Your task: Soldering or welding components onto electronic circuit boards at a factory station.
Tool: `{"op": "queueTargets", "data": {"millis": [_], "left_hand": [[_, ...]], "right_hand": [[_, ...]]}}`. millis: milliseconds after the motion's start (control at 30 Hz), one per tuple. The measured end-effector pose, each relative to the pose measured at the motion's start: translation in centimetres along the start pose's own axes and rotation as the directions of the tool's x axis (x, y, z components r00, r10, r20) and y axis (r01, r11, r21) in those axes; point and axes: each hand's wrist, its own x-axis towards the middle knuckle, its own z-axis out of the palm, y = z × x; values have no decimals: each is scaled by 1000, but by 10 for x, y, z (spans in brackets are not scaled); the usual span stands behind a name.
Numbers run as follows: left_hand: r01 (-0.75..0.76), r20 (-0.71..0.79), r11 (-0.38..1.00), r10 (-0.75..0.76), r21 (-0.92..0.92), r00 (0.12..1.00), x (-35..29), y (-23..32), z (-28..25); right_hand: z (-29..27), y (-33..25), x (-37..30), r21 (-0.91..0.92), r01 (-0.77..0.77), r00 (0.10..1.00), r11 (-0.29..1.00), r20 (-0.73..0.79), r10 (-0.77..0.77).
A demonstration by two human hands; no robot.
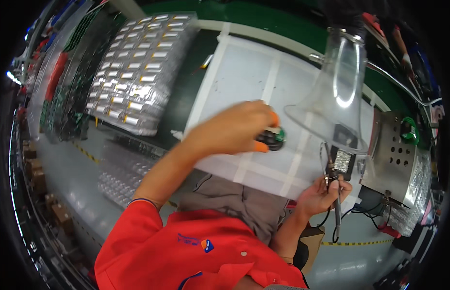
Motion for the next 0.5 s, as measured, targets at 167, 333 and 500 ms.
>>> {"op": "queueTargets", "data": {"millis": [167,333,500], "left_hand": [[-16,-351,999,31,46,936,-28,-7,2],[407,-381,877,-296,254,876,-79,-43,-62],[370,-480,813,-129,450,868,-39,-87,-28]], "right_hand": [[3,-2,-1,-9,33,999,999,30,-33],[6,-2,-2,-49,40,999,998,-3,-41],[6,-1,-1,-27,22,1000,999,21,-22]]}}
